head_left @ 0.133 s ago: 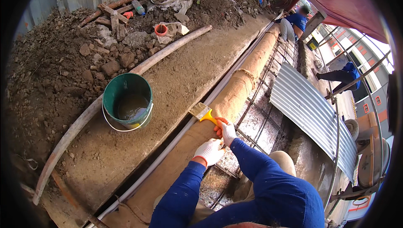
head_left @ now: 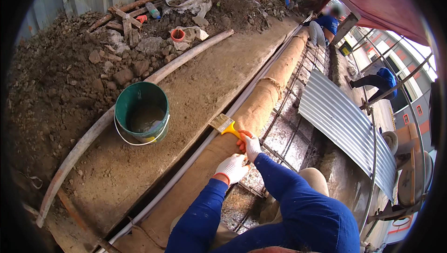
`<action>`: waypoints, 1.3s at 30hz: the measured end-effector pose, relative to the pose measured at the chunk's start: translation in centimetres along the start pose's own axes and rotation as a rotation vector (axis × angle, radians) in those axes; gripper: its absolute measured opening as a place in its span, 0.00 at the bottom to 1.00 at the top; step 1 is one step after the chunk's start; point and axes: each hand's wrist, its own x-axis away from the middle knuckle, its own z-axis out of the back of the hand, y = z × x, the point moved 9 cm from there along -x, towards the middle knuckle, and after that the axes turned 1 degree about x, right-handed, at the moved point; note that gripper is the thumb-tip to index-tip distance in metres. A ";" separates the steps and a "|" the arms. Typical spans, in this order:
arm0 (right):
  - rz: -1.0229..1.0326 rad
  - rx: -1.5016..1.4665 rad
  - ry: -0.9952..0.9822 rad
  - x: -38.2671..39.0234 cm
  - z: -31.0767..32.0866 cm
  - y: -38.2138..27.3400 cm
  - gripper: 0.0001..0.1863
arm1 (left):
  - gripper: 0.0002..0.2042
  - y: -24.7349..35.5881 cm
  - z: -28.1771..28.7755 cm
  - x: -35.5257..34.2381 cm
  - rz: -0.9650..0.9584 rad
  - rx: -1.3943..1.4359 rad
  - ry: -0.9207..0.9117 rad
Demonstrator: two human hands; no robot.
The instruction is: The person uses a brush to apply a liquid sealant from a green bucket onto a long concrete beam at a construction site. They repeatedly dip the brush and spread the liquid along the beam's surface while other workers are visible nearby.
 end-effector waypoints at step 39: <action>0.245 -0.215 -0.060 7.5 -5.0 -13.2 0.17 | 0.21 3.0 3.0 0.0 -0.027 0.061 0.110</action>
